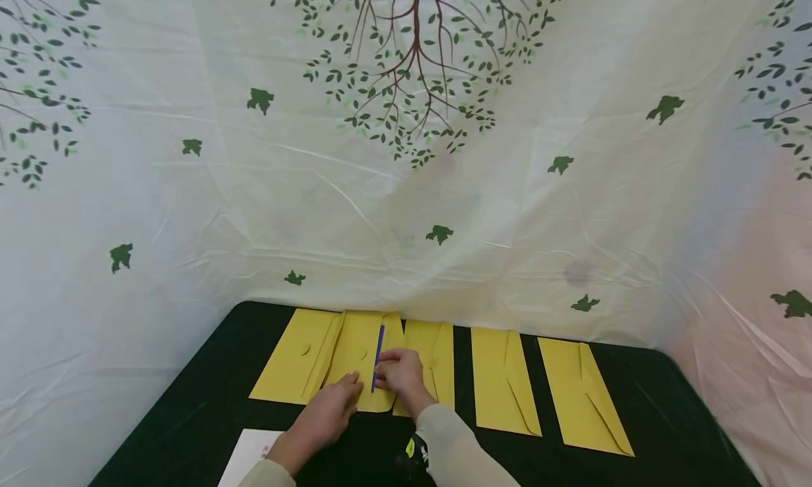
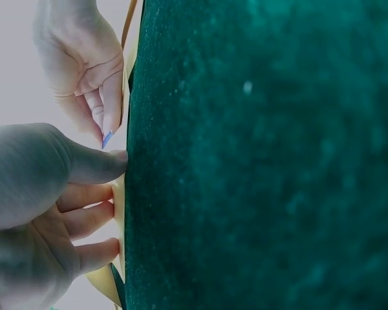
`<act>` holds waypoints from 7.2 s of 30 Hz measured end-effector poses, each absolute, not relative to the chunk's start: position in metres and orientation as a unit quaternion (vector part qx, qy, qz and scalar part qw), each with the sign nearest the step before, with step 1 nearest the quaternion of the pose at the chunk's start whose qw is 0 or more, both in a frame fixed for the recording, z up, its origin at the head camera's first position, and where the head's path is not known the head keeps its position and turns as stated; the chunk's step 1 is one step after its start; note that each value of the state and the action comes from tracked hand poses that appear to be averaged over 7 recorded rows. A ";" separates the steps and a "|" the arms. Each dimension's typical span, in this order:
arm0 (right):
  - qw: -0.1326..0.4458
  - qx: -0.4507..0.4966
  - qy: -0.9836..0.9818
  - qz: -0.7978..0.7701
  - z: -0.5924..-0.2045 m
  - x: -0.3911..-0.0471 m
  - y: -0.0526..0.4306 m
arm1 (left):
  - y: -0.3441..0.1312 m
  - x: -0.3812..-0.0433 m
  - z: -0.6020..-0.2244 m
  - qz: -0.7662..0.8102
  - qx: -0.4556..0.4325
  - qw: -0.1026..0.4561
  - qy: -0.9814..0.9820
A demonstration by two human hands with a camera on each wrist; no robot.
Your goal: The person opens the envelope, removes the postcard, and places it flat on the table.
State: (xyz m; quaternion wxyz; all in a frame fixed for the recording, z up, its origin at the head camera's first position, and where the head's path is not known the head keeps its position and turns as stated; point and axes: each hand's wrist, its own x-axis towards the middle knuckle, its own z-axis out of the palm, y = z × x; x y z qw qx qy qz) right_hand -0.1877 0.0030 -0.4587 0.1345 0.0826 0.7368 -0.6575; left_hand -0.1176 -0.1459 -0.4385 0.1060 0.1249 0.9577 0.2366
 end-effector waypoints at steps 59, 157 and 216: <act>0.126 0.068 0.748 -0.648 -0.452 -0.167 0.020 | -0.133 -0.097 -0.432 0.247 0.083 0.117 0.958; 0.122 0.064 0.767 -0.627 -0.444 -0.167 0.050 | -0.131 -0.099 -0.435 0.239 0.059 0.119 0.962; 0.118 0.071 0.776 -0.615 -0.438 -0.174 0.073 | -0.130 -0.110 -0.435 0.236 0.052 0.127 0.962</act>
